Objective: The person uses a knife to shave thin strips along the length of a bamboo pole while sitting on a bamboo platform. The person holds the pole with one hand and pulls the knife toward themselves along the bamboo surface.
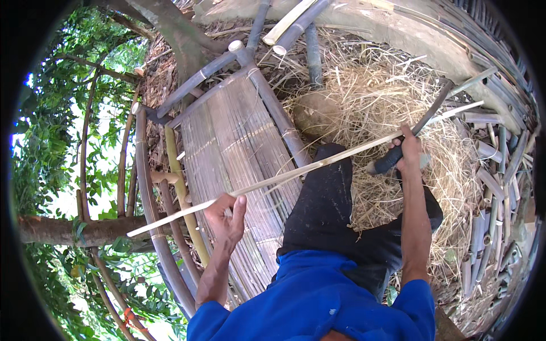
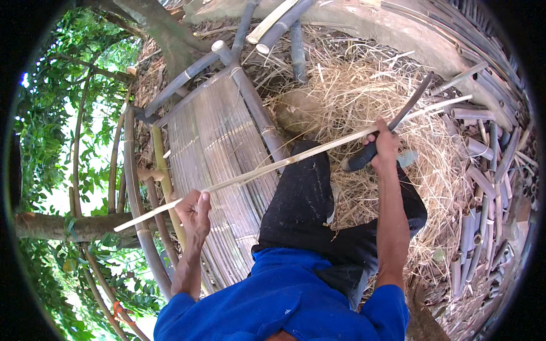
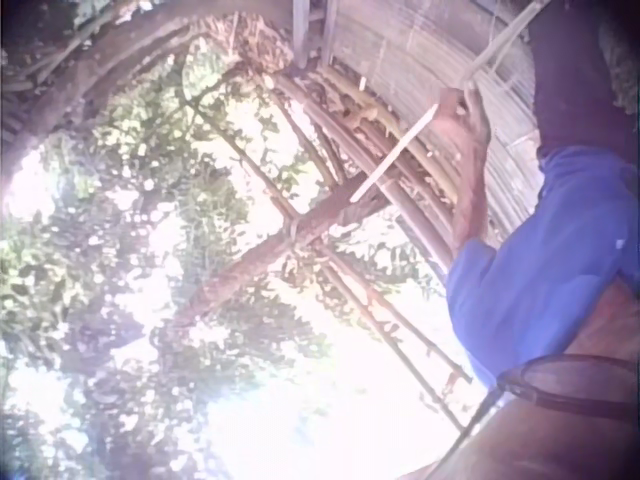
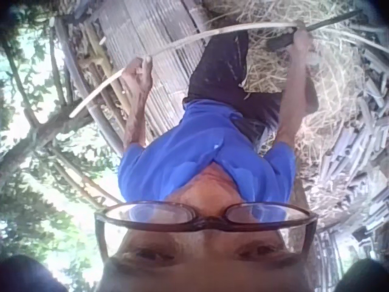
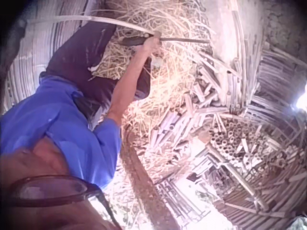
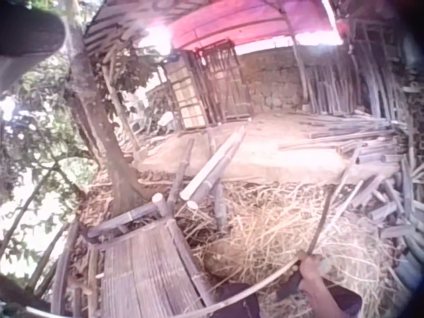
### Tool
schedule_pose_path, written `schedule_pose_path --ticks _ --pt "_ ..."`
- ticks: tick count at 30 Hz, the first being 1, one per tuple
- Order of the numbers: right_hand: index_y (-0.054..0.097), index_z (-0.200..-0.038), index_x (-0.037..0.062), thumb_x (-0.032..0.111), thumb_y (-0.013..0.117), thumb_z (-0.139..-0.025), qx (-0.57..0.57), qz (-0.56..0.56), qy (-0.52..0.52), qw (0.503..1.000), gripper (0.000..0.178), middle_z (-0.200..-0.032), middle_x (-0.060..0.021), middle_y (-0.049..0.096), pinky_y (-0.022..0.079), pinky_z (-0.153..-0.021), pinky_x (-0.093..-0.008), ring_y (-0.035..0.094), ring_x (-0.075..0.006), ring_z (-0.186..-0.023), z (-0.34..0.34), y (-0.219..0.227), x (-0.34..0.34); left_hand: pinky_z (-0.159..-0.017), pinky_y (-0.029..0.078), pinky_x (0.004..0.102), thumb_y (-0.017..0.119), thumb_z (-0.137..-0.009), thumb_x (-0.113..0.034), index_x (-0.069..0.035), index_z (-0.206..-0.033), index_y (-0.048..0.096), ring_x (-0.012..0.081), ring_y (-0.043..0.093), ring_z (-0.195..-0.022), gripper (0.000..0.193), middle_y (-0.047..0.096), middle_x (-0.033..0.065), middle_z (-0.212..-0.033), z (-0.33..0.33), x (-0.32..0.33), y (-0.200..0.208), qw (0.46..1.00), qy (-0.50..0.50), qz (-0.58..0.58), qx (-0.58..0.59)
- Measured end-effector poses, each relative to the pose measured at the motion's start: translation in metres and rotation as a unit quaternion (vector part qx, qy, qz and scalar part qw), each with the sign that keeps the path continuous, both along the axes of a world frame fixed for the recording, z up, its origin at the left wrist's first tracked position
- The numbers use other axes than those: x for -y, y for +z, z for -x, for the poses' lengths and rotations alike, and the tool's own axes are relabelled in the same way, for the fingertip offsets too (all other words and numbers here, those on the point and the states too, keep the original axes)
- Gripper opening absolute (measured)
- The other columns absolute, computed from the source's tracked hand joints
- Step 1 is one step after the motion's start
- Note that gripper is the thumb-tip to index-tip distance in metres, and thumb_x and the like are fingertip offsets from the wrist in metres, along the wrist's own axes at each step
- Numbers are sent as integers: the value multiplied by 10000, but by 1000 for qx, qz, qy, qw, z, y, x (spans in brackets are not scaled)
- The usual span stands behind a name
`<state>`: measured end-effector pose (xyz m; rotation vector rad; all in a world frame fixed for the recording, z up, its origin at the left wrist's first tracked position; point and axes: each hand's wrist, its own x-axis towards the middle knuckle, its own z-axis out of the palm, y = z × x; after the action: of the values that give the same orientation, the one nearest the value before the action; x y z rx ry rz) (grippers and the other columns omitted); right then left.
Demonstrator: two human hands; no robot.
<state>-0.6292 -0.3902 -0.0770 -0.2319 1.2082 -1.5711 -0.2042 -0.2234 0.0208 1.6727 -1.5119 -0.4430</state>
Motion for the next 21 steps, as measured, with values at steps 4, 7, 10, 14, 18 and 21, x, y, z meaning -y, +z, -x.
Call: schedule_pose_path --ticks 4,7,10,14,18,21 --pt "521 -889 63 176 644 -982 -22 22 -25 999 191 -668 -18 477 476 -456 -313 499 -115 -527 -11 11 8 -486 409 261 662 -967 -379 -9 -907 725 83 526 -525 380 655 56 -651 15 -16 -7 903 -196 -323 -205" --pt "516 -891 57 175 642 -983 14 23 -22 999 196 -672 -23 481 490 -465 -324 504 -126 -528 -22 27 5 -688 533 316 551 -991 -548 1 -1430 482 193 665 -794 706 713 144 -918 10 -10 -32 869 -189 -302 -342" --pt "528 -903 45 179 640 -984 10 28 -15 999 193 -680 -39 508 508 -479 -334 517 -134 -532 -29 35 -10 -974 512 490 432 -992 -600 -6 -1499 356 402 632 -1110 785 613 263 -1231 -5 18 -23 826 7 -1 -563" --pt "567 -806 23 313 683 -974 -50 37 73 995 355 -637 -108 601 476 -427 -308 523 -142 -457 -52 47 -35 -773 543 405 458 -987 -359 -8 -871 668 268 609 -773 425 590 124 -766 -87 57 31 824 7 315 -471" --pt "643 -949 -10 467 598 -1000 -159 26 318 934 482 -618 -89 650 419 -444 -241 536 -101 -451 -66 80 -77 -411 261 271 314 -1074 -412 -158 -675 401 102 260 -441 481 295 -38 -538 -187 49 137 662 -244 379 -599" --pt "635 -978 1 414 640 -986 -213 46 439 872 413 -623 -69 641 420 -454 -252 531 -86 -468 -67 72 -110 -474 227 335 443 -1024 -347 -135 -695 416 114 191 -467 392 260 -38 -555 -215 20 233 683 -100 422 -588"
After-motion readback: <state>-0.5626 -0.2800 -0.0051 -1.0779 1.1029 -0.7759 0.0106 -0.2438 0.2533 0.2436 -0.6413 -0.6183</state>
